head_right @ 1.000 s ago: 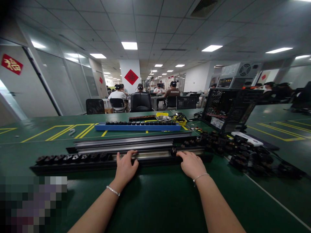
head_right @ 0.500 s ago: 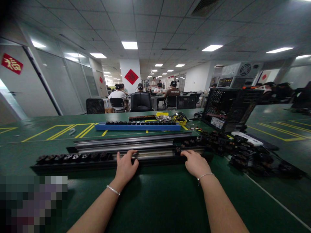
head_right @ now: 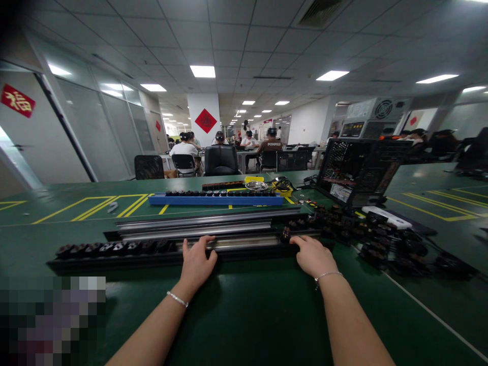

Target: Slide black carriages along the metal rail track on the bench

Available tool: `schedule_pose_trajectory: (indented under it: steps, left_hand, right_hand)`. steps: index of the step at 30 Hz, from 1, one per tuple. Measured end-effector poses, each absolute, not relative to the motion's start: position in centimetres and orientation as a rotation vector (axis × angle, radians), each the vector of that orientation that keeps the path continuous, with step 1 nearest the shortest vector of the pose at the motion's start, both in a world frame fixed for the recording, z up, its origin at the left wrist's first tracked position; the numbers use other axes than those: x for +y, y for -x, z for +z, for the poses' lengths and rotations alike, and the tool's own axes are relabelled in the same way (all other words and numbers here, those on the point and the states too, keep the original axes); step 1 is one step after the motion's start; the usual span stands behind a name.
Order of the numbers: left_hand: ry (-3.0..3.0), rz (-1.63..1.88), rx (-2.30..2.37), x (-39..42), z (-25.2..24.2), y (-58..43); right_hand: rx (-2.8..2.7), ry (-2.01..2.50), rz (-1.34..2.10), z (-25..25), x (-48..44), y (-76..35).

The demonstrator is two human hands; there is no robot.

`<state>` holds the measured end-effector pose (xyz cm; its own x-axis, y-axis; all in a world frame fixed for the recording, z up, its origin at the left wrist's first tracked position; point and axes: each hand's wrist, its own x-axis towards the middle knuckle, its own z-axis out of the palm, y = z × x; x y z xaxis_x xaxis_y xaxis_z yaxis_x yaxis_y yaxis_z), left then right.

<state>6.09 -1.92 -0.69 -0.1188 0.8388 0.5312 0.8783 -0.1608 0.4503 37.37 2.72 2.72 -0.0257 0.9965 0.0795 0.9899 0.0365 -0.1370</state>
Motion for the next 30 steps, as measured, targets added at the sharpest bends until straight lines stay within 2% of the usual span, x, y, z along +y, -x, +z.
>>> schedule_pose_trajectory:
  steps: [30]
  left_hand:
    - [2.048, -1.161, -2.014, -1.9, -0.8, -6.0]
  right_hand:
    - [-1.921, 2.236, -0.046, 2.2, 3.2, -40.2]
